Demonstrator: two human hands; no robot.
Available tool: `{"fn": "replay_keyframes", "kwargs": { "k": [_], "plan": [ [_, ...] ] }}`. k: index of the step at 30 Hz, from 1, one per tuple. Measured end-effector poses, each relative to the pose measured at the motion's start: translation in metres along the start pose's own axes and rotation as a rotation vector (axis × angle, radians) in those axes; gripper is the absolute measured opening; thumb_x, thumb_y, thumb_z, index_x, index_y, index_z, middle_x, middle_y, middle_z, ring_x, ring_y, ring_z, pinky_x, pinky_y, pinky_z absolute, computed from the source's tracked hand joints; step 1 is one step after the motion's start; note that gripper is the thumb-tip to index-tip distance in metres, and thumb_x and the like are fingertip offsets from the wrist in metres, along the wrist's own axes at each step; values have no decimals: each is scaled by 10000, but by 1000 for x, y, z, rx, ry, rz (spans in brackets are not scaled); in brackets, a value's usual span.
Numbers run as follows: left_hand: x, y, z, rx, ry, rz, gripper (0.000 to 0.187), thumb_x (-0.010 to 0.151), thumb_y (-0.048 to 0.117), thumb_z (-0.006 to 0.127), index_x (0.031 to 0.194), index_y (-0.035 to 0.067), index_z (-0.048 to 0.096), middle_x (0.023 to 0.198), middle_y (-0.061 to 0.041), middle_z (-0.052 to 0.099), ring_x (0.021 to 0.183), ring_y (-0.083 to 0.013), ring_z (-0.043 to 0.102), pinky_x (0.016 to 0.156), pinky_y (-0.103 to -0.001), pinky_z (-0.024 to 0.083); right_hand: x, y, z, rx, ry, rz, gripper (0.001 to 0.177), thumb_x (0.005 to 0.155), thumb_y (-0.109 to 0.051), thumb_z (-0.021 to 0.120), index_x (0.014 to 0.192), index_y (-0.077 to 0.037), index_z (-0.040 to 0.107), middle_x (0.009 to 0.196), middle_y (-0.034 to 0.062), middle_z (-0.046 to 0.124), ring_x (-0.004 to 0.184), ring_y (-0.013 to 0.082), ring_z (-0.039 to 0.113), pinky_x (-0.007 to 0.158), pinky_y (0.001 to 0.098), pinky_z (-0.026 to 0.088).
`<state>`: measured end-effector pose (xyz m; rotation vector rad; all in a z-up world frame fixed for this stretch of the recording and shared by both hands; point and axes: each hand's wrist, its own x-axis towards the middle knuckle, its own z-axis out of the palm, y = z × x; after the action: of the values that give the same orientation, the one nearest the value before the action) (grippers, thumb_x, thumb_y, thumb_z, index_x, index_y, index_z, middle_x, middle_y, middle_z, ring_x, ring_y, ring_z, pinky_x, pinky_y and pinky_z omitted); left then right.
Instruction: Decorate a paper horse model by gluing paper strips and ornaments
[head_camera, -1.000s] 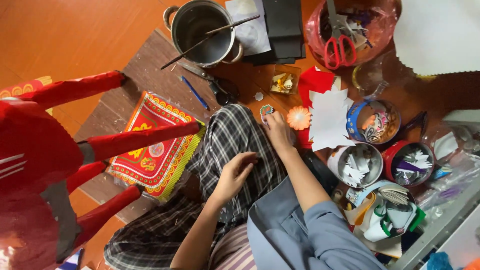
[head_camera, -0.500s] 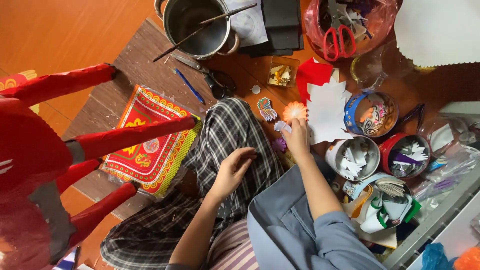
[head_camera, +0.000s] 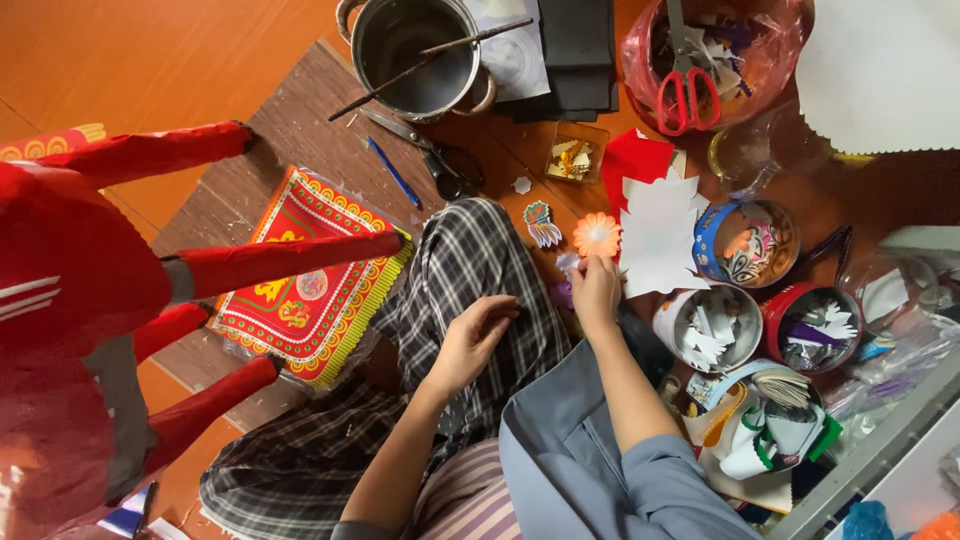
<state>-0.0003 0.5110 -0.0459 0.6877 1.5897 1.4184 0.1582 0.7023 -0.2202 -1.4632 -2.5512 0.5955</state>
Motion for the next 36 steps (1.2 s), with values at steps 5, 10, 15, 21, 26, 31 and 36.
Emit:
{"fn": "replay_keyframes", "kwargs": {
  "k": [5,10,15,21,26,31,36],
  "plan": [
    [0,-2,2,-115,54,-43,406,935,-32,572,1335,-33,505,1156,-244,630,1048,-323,663,905,-446,542,3,-71,-65,457,116,-160,113,842,-75,699,852,-109,592,905,76,689,840,276,680,677,315,543],
    [6,20,-3,89,206,19,482,852,129,746,1271,14,538,1096,-230,613,976,-378,662,797,-446,560,-11,-131,-110,650,-226,-360,194,745,-63,744,894,-179,698,804,23,715,778,230,702,659,317,556],
    [-3,14,-30,136,440,49,44,854,142,751,896,130,751,746,-24,729,668,-131,696,578,-231,529,-10,-168,-91,876,-547,-149,465,715,-25,802,1144,-161,683,870,49,718,806,136,678,748,280,569],
    [-31,17,-77,107,679,-30,108,816,34,737,905,75,783,729,-99,761,672,-128,705,598,-281,577,25,-227,-66,1215,-836,-47,155,733,87,766,825,-18,698,700,30,660,667,89,625,622,232,559],
    [-51,14,-113,61,850,-243,72,856,116,669,813,89,719,695,1,680,670,-82,588,660,-246,477,150,-304,-62,929,-268,-492,118,871,15,611,899,-98,591,868,32,632,831,141,588,787,256,474],
    [-57,-5,-109,117,646,-250,56,835,122,665,784,117,686,718,20,695,707,-81,608,693,-251,479,179,-375,-34,653,-551,-586,67,885,-118,557,952,-107,555,963,80,673,875,195,636,794,315,460],
    [-68,-22,-110,13,629,-296,71,846,130,664,832,78,709,751,-1,705,726,-79,617,691,-238,487,169,-362,-42,340,-579,-701,82,905,-173,429,924,-100,460,833,170,635,779,418,597,697,474,401]
  ]
}}
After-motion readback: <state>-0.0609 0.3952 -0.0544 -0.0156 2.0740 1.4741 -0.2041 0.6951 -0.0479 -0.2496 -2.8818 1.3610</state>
